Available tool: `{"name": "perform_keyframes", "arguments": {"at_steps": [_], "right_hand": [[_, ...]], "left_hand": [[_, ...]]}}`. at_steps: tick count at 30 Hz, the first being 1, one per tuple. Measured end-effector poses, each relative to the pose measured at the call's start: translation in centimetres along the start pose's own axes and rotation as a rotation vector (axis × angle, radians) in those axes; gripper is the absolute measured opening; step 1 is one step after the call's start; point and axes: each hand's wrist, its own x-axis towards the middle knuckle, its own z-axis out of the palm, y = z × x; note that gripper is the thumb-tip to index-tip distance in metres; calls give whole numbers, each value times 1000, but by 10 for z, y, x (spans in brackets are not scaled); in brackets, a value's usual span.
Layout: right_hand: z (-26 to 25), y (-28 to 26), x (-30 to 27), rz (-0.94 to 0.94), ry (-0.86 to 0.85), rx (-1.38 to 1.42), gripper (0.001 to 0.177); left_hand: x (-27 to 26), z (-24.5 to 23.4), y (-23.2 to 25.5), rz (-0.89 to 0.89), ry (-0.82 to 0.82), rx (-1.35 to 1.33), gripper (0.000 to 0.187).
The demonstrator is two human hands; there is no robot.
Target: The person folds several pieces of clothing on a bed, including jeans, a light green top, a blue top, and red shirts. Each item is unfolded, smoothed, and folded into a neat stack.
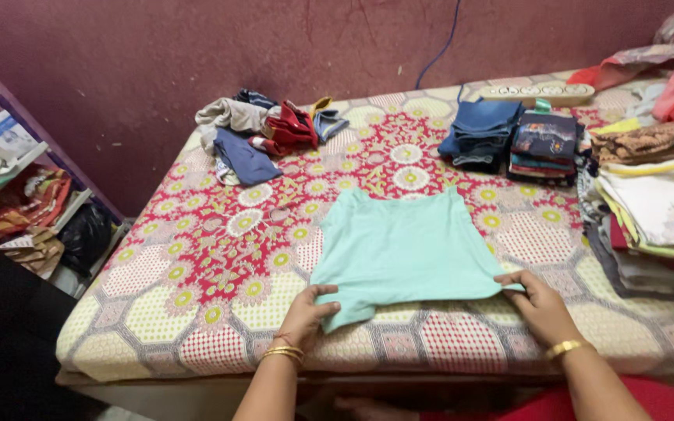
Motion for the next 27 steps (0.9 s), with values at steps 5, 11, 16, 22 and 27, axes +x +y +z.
{"name": "perform_keyframes", "arguments": {"at_steps": [5,11,16,22,27], "right_hand": [[-19,-4,-7,-46,-100,-33,19],[-43,1,-34,-56,-220,-165,35],[-51,-14,-5,74,-274,-121,32],[-8,-47,70,353,-8,419,28],[16,-46,72,208,108,307,37]], "left_hand": [[-23,-6,6,24,3,218,56],[-78,-11,4,-112,17,86,51],[-66,-9,32,-192,46,73,31],[22,1,91,-99,229,-336,29],[44,-10,70,32,483,84,36]]}}
